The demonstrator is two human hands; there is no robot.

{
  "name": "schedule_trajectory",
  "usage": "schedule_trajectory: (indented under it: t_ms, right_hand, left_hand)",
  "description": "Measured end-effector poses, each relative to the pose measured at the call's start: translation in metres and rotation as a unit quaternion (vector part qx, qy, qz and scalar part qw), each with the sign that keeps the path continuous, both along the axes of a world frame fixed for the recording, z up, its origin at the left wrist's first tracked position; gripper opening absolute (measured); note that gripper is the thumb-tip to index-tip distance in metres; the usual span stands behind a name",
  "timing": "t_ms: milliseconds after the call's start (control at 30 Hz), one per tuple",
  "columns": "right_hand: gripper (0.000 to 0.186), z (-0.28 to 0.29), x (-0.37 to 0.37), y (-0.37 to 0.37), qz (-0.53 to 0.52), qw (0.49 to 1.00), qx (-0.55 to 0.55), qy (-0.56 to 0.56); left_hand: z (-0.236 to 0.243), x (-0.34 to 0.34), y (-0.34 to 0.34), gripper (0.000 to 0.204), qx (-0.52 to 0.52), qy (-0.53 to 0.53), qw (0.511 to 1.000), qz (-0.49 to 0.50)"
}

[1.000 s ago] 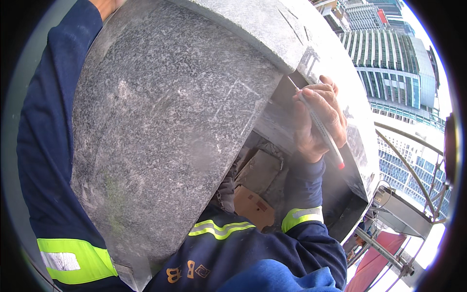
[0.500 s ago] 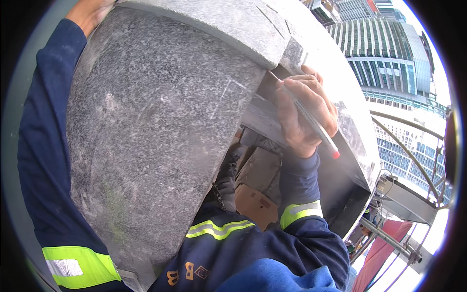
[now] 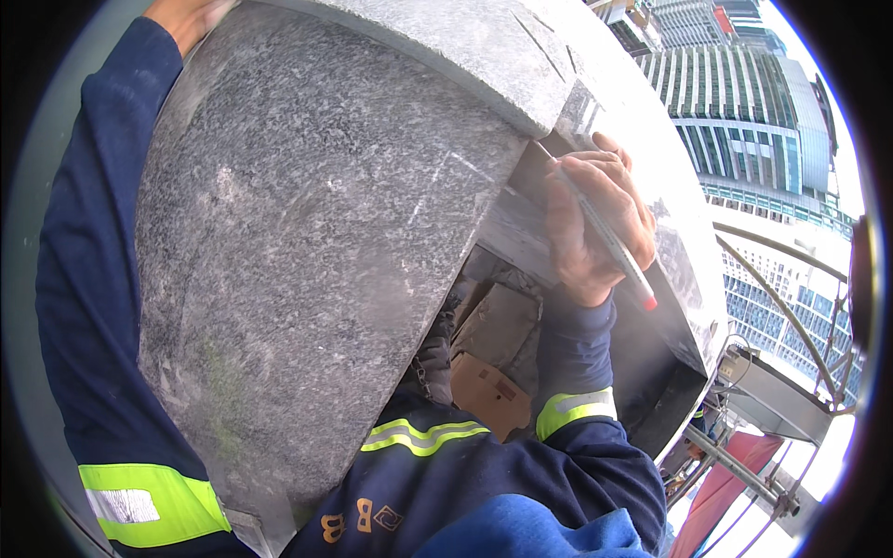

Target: The person fits a dark stone cladding piece into a curved recess on a building facade, repeatedly adjusting its position to align with the edges. The person then uses a red marker to draw alignment lines on the stone and uses a metal straightedge to guide the marking. The work occurs on scaffolding at height.

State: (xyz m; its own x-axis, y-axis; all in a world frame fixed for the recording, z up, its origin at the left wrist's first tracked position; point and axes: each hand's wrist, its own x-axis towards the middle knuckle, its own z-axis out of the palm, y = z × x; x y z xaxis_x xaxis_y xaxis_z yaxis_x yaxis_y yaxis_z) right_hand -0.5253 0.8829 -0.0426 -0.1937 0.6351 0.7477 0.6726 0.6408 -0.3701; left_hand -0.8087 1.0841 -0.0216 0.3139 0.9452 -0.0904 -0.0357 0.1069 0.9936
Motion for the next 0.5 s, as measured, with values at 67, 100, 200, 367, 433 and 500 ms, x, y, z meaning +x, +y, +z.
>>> schedule_trajectory:
  t_ms: [67, 100, 200, 367, 433, 500]
  right_hand:
    - [0.017, 0.0007, -0.0001, -0.0002, 0.001, 1.000, -0.002, -0.003]
    - [0.016, 0.0011, -0.0003, -0.0003, 0.002, 1.000, -0.002, -0.005]
    - [0.015, 0.0009, -0.0007, 0.0005, 0.002, 1.000, -0.003, -0.003]
    - [0.014, 0.0008, -0.0010, 0.0000, -0.004, 1.000, 0.000, -0.004]
    - [0.013, 0.0004, -0.0009, 0.0002, -0.006, 1.000, 0.001, -0.005]
    - [0.013, -0.0014, -0.0005, 0.0010, -0.004, 1.000, 0.006, 0.001]
  left_hand:
    - [0.0000, 0.0022, 0.0026, 0.026, -0.021, 0.003, 1.000, 0.016]
    - [-0.0001, 0.0030, 0.0034, 0.026, -0.031, 0.005, 0.999, 0.024]
    - [-0.0011, 0.0002, 0.0007, 0.026, -0.017, -0.023, 1.000, -0.001]
    - [-0.0036, -0.0009, 0.0094, 0.025, -0.049, -0.021, 0.999, 0.009]
    - [-0.0027, -0.0001, 0.0064, 0.025, -0.042, -0.018, 0.999, 0.011]
    - [0.0024, 0.0036, 0.0009, 0.025, -0.050, -0.006, 0.998, 0.022]
